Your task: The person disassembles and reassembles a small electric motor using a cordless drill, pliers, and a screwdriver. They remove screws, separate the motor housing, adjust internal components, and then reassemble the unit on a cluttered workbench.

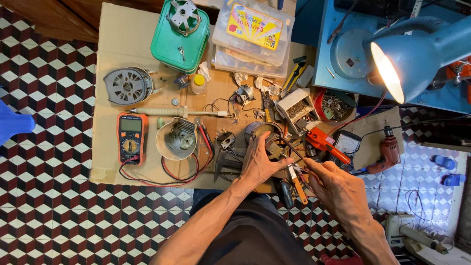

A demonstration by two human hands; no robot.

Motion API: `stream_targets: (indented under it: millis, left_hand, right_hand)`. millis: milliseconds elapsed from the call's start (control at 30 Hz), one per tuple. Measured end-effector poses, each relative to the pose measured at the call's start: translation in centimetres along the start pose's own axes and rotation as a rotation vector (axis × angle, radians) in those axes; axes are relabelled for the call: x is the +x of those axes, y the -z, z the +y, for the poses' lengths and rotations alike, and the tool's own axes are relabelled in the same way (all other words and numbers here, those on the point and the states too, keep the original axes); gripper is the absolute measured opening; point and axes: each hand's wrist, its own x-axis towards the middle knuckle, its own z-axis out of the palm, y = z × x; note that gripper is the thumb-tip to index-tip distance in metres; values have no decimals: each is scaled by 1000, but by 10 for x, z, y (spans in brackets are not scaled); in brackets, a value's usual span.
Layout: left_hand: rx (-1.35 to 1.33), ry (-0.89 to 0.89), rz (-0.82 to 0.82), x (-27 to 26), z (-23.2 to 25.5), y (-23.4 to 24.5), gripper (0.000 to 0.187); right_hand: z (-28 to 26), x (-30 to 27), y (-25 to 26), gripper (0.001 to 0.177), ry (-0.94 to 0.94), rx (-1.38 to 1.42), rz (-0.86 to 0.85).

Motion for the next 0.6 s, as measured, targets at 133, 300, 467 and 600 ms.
stream_targets:
  millis: [133,300,467,600]
  left_hand:
    - [-22,-16,11,0,2,1,115]
    - [-50,4,15,0,1,-1,117]
    - [-43,-3,36,0,1,-2,116]
    - [-50,-10,40,-1,0,-3,117]
  right_hand:
    - [0,1,4,39,22,22,28]
    - [5,7,6,35,62,-31,26]
    - [7,14,8,35,19,-125,-87]
    - [7,16,12,35,27,-132,-83]
